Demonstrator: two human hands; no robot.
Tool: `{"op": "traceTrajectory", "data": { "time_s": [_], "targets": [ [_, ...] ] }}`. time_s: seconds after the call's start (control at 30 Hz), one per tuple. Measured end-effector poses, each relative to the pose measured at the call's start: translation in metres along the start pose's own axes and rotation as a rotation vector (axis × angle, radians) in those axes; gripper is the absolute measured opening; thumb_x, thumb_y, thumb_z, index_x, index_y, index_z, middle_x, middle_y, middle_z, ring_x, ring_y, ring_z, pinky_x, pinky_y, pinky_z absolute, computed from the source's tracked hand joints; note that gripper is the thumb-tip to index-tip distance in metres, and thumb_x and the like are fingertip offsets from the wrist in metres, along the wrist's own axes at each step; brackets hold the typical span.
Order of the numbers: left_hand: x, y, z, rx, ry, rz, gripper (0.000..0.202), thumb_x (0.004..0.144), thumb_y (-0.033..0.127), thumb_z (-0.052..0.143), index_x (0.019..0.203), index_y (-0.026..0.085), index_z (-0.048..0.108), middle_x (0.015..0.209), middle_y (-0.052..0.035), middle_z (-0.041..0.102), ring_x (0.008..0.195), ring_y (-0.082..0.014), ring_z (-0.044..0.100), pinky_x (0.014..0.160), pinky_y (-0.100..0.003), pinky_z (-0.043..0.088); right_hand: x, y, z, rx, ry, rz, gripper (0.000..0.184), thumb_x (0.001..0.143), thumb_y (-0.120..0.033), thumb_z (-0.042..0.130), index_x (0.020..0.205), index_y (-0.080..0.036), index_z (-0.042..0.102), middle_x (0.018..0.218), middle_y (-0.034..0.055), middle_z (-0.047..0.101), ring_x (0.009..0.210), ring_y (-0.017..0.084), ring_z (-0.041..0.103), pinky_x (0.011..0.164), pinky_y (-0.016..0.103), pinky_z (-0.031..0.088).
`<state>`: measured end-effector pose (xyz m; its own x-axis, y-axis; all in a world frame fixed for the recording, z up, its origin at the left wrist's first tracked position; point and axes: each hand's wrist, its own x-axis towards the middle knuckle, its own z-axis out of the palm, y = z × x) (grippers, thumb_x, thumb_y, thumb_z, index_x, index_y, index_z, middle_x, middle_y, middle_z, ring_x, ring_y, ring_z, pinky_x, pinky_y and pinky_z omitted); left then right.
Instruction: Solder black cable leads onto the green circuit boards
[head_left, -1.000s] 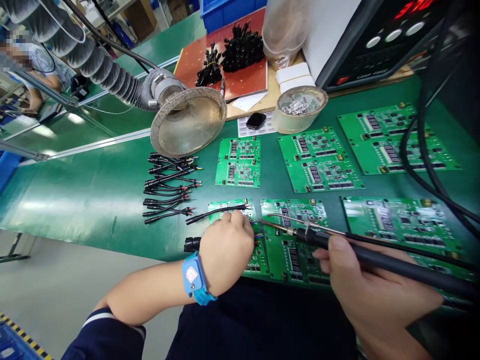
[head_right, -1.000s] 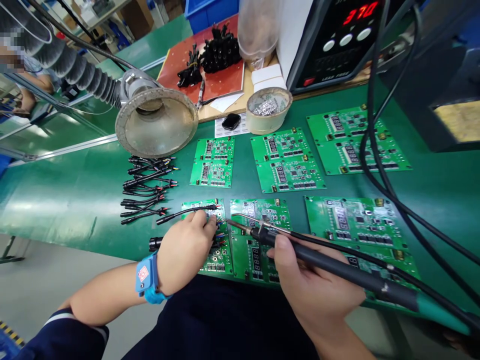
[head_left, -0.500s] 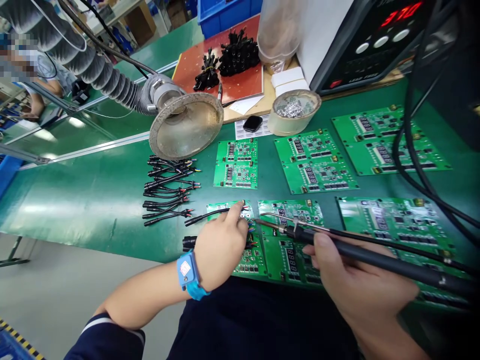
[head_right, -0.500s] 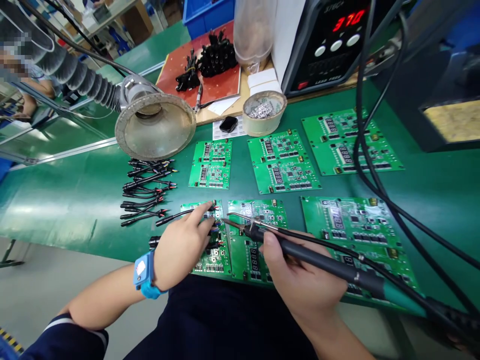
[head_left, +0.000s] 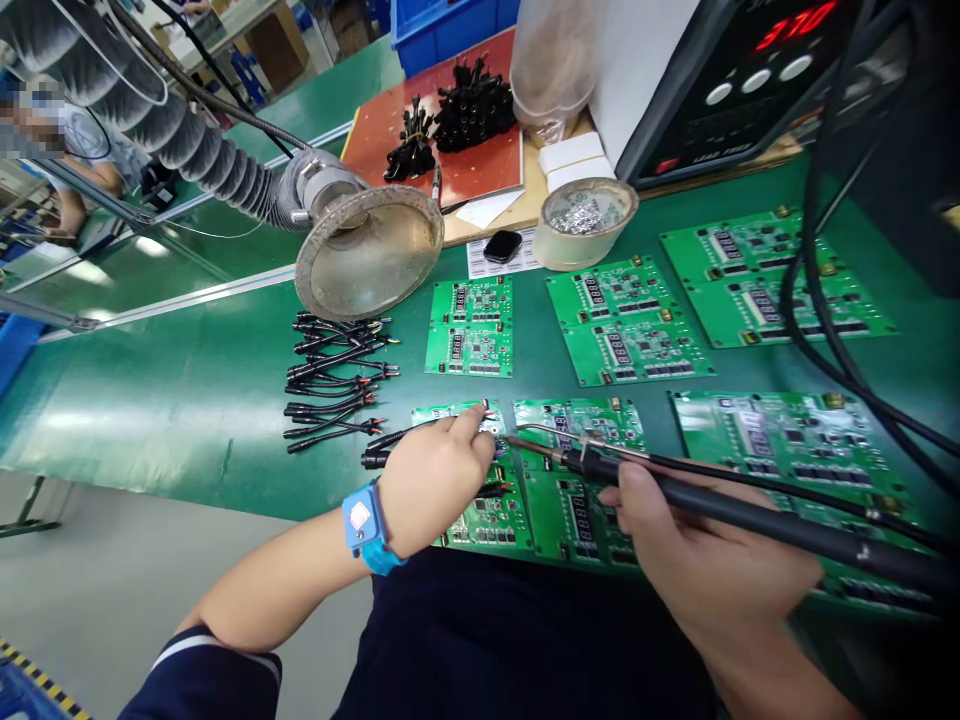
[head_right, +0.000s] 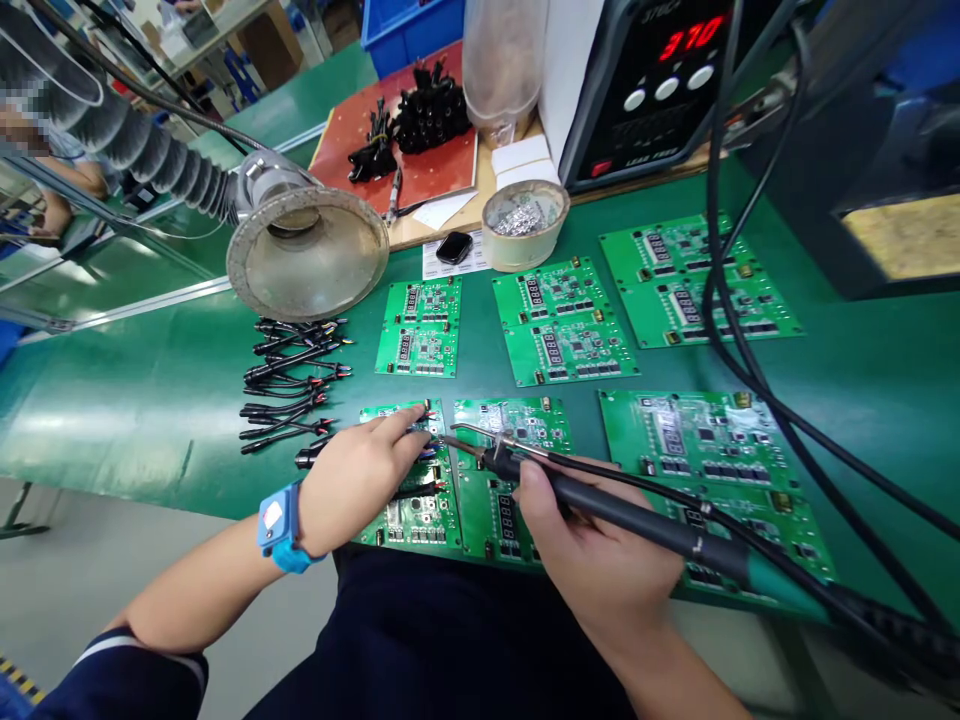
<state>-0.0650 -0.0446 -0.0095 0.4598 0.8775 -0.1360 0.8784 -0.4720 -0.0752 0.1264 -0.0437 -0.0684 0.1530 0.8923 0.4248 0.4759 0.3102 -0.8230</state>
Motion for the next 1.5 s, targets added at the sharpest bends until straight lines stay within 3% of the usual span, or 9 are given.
{"op": "traceTrajectory", "data": {
  "time_s": [0.5,0.67,0.77,0.87,0.93,1.0,1.13,1.27,1.5],
  "targets": [
    [-0.003,-0.013,0.008,-0.055,0.028,0.045,0.023,0.088,0.018,0.043,0.106,0.014,0.057,0.121,-0.0087,0.052,0.092,-0.0222,0.059,0.071,-0.033,0.053,0.005,-0.011,-0.006,0.177,0.218,0.279,0.007,0.069,-0.019,0.063,0.065,-0.013,0.06,0.052,-0.0001,0.056,0.039,0.013,0.052,0.034,0.028,0.043],
    [-0.003,-0.028,0.005,-0.152,-0.052,0.063,0.024,0.086,0.014,0.045,0.106,0.017,0.057,0.122,-0.0053,0.051,0.096,-0.0197,0.057,0.077,-0.032,0.051,0.002,-0.007,-0.004,0.348,0.072,0.178,0.021,0.074,-0.017,0.058,0.095,-0.016,0.062,0.056,-0.001,0.059,0.046,0.014,0.057,0.042,0.028,0.048],
    [-0.011,-0.033,0.001,-0.243,0.065,0.046,0.024,0.085,0.018,0.049,0.107,0.017,0.057,0.119,-0.0057,0.053,0.099,-0.0186,0.054,0.084,-0.032,0.047,-0.001,-0.004,-0.004,0.365,-0.022,0.144,0.034,0.074,-0.016,0.057,0.108,-0.021,0.057,0.066,0.0001,0.063,0.055,0.013,0.06,0.052,0.028,0.053],
    [-0.026,-0.025,-0.008,-0.256,0.393,-0.151,0.029,0.086,0.021,0.049,0.115,0.017,0.053,0.09,-0.0048,0.061,0.082,-0.0151,0.055,0.076,-0.028,0.047,-0.001,-0.005,-0.003,0.36,-0.075,0.129,0.039,0.073,-0.016,0.06,0.111,-0.023,0.056,0.08,0.0032,0.065,0.061,0.014,0.061,0.056,0.029,0.054],
    [-0.033,-0.012,-0.016,-0.269,0.492,-0.275,0.032,0.088,0.022,0.047,0.119,0.021,0.05,0.07,0.0003,0.053,0.063,-0.0119,0.05,0.064,-0.024,0.046,0.001,-0.009,-0.001,0.4,-0.107,0.122,0.039,0.073,-0.016,0.059,0.111,-0.023,0.056,0.083,0.0037,0.066,0.06,0.014,0.061,0.055,0.029,0.054],
    [-0.032,0.003,-0.023,-0.37,0.409,-0.299,0.036,0.088,0.026,0.045,0.124,0.022,0.046,0.071,0.0001,0.047,0.061,-0.0119,0.047,0.061,-0.024,0.046,0.004,-0.016,0.003,0.447,-0.138,0.132,0.038,0.074,-0.017,0.058,0.111,-0.023,0.055,0.081,0.0027,0.066,0.059,0.013,0.06,0.055,0.028,0.055],
    [-0.014,0.022,-0.026,-0.68,0.219,-0.22,0.046,0.09,0.026,0.04,0.132,0.009,0.032,0.094,-0.009,0.044,0.086,-0.0165,0.047,0.08,-0.031,0.046,0.008,-0.031,0.017,0.477,-0.112,0.274,0.032,0.076,-0.022,0.058,0.108,-0.023,0.056,0.081,0.0019,0.066,0.061,0.012,0.061,0.059,0.027,0.055],
    [-0.004,0.022,-0.018,-0.829,0.268,-0.171,0.038,0.091,0.02,0.034,0.128,0.011,0.039,0.093,-0.0079,0.043,0.09,-0.0157,0.045,0.085,-0.031,0.043,0.01,-0.04,0.027,0.491,-0.077,0.401,0.037,0.069,-0.025,0.066,0.105,-0.023,0.057,0.084,0.0019,0.066,0.073,0.012,0.063,0.069,0.024,0.055],
    [-0.005,0.027,-0.006,-0.821,0.432,-0.182,0.028,0.088,0.022,0.046,0.114,0.018,0.054,0.08,-0.0034,0.048,0.078,-0.0145,0.049,0.072,-0.028,0.046,0.013,-0.043,0.026,0.579,-0.095,0.398,0.037,0.067,-0.025,0.067,0.102,-0.021,0.056,0.078,0.0,0.064,0.071,0.012,0.063,0.066,0.026,0.055]
  ]
}}
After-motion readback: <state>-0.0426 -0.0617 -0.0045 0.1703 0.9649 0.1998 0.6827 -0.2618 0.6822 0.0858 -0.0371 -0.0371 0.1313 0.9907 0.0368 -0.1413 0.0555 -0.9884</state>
